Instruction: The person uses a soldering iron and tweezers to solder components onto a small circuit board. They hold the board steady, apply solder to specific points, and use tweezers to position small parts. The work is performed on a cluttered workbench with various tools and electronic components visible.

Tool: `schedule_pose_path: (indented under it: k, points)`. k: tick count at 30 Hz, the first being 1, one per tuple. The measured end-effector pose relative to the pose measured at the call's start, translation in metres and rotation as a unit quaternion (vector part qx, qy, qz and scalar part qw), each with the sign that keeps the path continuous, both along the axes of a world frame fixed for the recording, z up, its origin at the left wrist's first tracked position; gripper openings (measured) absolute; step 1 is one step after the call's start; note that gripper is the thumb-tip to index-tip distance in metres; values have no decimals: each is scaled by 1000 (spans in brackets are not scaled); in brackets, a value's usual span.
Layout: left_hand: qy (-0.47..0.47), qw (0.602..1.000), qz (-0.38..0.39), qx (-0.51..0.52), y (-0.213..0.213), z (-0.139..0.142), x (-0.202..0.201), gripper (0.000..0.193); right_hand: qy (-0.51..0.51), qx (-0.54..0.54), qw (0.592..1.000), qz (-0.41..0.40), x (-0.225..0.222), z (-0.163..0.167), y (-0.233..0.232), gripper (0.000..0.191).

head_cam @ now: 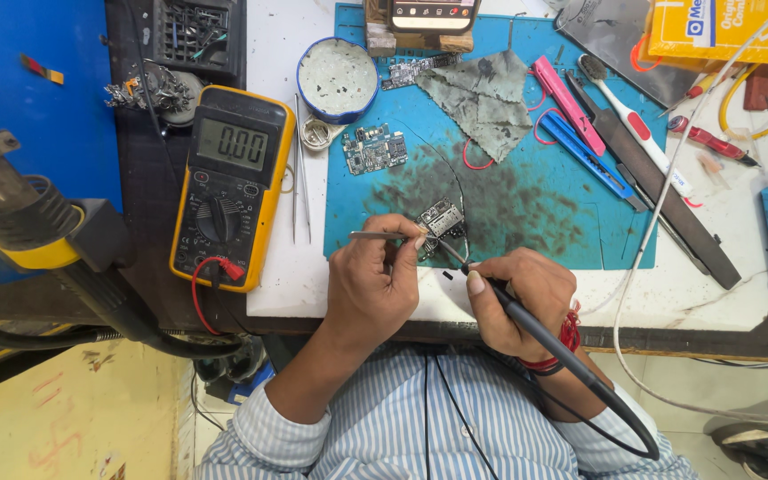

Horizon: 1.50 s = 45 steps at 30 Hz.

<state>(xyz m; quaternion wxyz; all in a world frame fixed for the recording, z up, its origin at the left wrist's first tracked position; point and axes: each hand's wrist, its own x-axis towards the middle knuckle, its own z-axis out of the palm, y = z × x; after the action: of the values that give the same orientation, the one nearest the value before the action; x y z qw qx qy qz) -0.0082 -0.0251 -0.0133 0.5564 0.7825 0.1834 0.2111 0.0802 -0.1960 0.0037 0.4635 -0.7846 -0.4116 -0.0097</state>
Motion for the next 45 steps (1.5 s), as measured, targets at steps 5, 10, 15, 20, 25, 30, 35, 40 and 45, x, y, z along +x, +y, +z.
schedule_pose_path:
  k: [5, 10, 15, 20, 25, 30, 35, 40, 45]
  points:
    - [-5, 1000, -1, -1, 0, 0, 0, 12, 0, 7, 1000, 2, 0, 0, 0, 9]
    - [-8, 1000, -2, -6, 0, 0, 0, 12, -1, 6, 1000, 0, 0, -1, 1, 9]
    - [-11, 1000, -2, 6, 1, 1, 0, 11, 0, 7, 1000, -1, 1, 0, 1, 9]
    - [-5, 1000, -2, 5, 1, 1, 0, 11, 2, 4, 1000, 2, 0, 0, 0, 9]
    - [1, 1000, 2, 3, 0, 2, 0, 12, -2, 9, 1000, 0, 0, -1, 1, 8]
    - [-5, 1000, 0, 4, 1, 2, 1, 12, -2, 13, 1000, 1, 1, -2, 1, 8]
    - [-2, 1000, -1, 3, 1, 2, 0, 11, -1, 13, 1000, 3, 1, -3, 0, 8]
    - [-9, 1000, 0, 7, 1, 1, 0, 12, -5, 11, 1000, 3, 1, -2, 1, 9]
    - [2, 1000, 0, 6, 1, 0, 0, 13, 2, 11, 1000, 6, 1, -1, 0, 8]
